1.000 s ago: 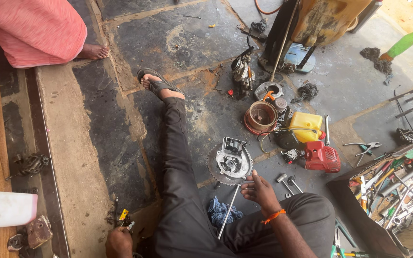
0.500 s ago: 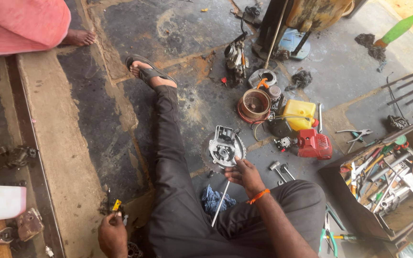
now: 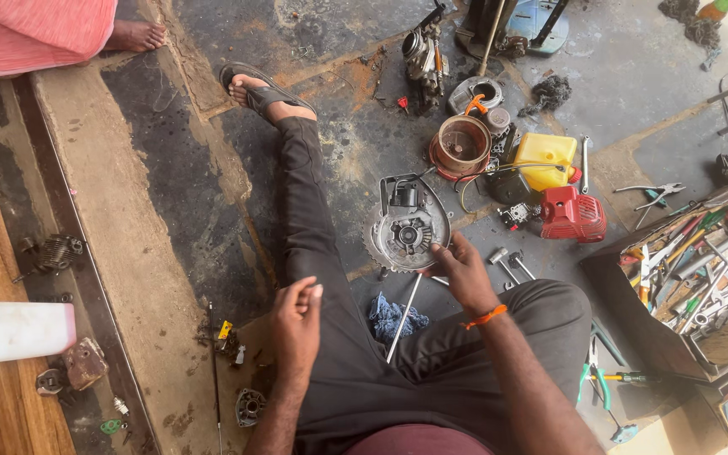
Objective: The person sits on the floor and cleans a metallic engine casing with a cloth. They then insert a small metal ring into the casing, use a T-handle wrench to tighten it, and apply lubricant from a small bottle. Finally, they insert a small white cylindrical component into the casing.
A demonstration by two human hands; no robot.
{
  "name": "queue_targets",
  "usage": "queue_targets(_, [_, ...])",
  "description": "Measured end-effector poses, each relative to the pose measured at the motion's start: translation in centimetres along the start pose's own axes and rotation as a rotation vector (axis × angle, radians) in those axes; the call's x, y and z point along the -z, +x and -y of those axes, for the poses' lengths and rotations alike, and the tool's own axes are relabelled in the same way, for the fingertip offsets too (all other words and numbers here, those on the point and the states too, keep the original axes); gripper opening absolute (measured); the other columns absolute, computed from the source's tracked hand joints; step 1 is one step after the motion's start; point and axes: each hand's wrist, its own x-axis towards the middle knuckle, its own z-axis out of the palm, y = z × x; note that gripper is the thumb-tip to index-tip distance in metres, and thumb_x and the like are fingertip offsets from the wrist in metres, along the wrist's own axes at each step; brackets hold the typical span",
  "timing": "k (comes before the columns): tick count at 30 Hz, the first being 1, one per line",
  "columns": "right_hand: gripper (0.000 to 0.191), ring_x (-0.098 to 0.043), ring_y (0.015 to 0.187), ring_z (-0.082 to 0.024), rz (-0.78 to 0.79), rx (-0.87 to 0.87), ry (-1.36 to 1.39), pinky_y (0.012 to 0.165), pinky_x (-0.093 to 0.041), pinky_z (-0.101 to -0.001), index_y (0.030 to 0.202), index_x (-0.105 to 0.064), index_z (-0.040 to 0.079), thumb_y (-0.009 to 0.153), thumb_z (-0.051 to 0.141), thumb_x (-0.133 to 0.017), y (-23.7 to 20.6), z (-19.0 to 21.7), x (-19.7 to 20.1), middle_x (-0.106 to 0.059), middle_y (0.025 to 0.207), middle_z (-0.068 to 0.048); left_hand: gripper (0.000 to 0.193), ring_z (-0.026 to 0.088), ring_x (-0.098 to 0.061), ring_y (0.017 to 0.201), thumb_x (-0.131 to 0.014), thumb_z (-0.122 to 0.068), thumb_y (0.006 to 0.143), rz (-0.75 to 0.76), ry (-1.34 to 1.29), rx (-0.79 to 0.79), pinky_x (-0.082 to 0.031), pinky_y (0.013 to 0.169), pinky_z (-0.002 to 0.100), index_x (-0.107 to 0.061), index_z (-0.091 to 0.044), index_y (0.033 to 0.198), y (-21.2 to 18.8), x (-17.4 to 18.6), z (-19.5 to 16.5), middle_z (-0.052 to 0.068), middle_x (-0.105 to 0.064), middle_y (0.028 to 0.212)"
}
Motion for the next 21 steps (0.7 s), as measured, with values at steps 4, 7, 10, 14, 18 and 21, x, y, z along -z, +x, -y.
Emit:
queue_targets(4, [0.020,-0.070,0.088,-0.014,0.023,0.252,-0.365,0.077,-0.060,-0.0324,0.117,-0.060,-0.002,0.105,0.014,-0.060,-4.1,5.5,-0.1,-0.073,0.099,-0.009,0.040,0.019,-0.071,0.107,-0.059,-0.036,0.102,0.186,-0.148,-0.063,-0.062,0.087,0.036,-0.065,-0.009,0.130,0.7,-1.7,-4.5,0.010,-0.068,0.115])
queue_targets(7, [0.021,-0.072,0.078,-0.017,-0.058,0.225,-0.697,0.071,-0.058,-0.0343,0.111,-0.062,0.000,0.100,0.018,-0.064,-7.6,10.0,-0.6,-0.075,0.085,-0.010,0.060,0.023,-0.069,0.113,-0.058,-0.046,0.100,0.349,-0.518,-0.037,-0.063,0.091,0.039,-0.051,-0.007,0.144,1.4,-3.1,-7.0,0.013,-0.065,0.129])
queue_targets(10, [0.023,-0.073,0.075,-0.023,-0.066,0.281,-0.859,0.068,-0.056,-0.0363,0.110,-0.063,0.001,0.097,0.020,-0.067,-10.2,13.4,-1.4,-0.074,0.083,-0.014,0.078,0.025,-0.064,0.124,-0.051,-0.060,0.099,0.497,-0.747,0.065,-0.060,0.099,0.043,-0.034,-0.007,0.154,1.9,-4.2,-8.7,0.013,-0.054,0.140])
queue_targets(14, [0.025,-0.075,0.081,-0.030,-0.026,0.439,-0.937,0.066,-0.057,-0.0378,0.112,-0.063,0.002,0.096,0.020,-0.067,-12.1,15.8,-2.0,-0.073,0.088,-0.016,0.091,0.027,-0.057,0.127,-0.042,-0.073,0.096,0.614,-1.027,0.147,-0.052,0.104,0.048,-0.030,-0.009,0.159,0.8,-4.3,-9.8,0.015,-0.055,0.143])
queue_targets(18, [0.028,-0.071,0.077,-0.037,-0.066,0.406,-1.105,0.064,-0.052,-0.0446,0.113,-0.063,0.005,0.093,0.024,-0.070,-12.9,16.6,-2.0,-0.072,0.083,-0.017,0.092,0.026,-0.055,0.131,-0.036,-0.076,0.095,0.682,-1.173,0.175,-0.046,0.107,0.047,-0.030,-0.012,0.161,0.3,-3.6,-10.5,0.014,-0.054,0.146])
queue_targets(21, [0.032,-0.069,0.075,-0.039,-0.068,0.360,-1.214,0.063,-0.051,-0.0464,0.115,-0.064,0.007,0.089,0.026,-0.071,-13.2,16.8,-1.9,-0.070,0.082,-0.018,0.088,0.025,-0.057,0.131,-0.035,-0.074,0.096,0.705,-1.190,0.247,-0.046,0.107,0.044,-0.031,-0.015,0.160,-0.1,-3.5,-10.9,0.014,-0.057,0.144])
